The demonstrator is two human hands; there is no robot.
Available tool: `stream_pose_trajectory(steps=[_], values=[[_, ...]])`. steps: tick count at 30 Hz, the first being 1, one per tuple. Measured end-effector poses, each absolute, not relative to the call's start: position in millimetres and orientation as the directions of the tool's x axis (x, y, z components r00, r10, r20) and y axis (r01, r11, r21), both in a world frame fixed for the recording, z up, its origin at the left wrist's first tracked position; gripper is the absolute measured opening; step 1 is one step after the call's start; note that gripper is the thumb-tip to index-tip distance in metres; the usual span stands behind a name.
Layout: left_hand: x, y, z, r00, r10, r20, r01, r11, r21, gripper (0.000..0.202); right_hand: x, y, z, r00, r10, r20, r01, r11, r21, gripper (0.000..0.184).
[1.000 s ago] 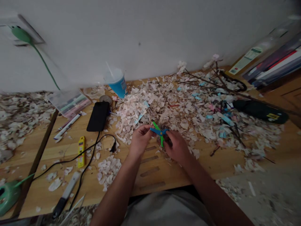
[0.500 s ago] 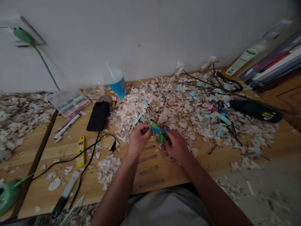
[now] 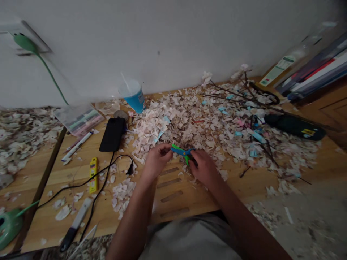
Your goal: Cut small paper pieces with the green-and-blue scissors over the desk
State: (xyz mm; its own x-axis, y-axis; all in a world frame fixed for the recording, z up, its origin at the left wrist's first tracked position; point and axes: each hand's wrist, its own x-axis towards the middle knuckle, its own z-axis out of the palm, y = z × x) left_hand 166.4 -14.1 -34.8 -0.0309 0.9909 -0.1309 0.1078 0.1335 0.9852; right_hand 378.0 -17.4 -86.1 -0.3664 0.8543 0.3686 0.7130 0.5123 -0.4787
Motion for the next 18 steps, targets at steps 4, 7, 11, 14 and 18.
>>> stream_pose_trajectory(steps=[4, 7, 11, 14, 18], values=[[160, -14, -36, 0.015, 0.991, -0.136, 0.139, 0.132, 0.981, 0.015, 379, -17, -84, -0.377, 0.862, 0.339, 0.708, 0.504, -0.495, 0.024], [155, -15, -37, 0.036, 0.993, -0.116, 0.186, 0.108, 0.977, 0.014, 380, -18, -83, -0.385, 0.868, 0.313, 0.722, 0.495, -0.483, 0.02], [154, -15, -35, 0.065, 0.994, -0.091, 0.225, 0.074, 0.972, 0.011, 380, -16, -85, -0.383, 0.873, 0.303, 0.736, 0.487, -0.471, 0.018], [157, -15, -32, 0.13, 0.985, -0.112, 0.234, 0.079, 0.969, 0.012, 380, -14, -86, -0.359, 0.875, 0.326, 0.717, 0.482, -0.504, 0.019], [164, -16, -32, 0.132, 0.978, -0.16, 0.209, 0.131, 0.969, 0.014, 386, -22, -81, -0.162, 0.887, 0.433, 0.57, 0.442, -0.693, 0.019]])
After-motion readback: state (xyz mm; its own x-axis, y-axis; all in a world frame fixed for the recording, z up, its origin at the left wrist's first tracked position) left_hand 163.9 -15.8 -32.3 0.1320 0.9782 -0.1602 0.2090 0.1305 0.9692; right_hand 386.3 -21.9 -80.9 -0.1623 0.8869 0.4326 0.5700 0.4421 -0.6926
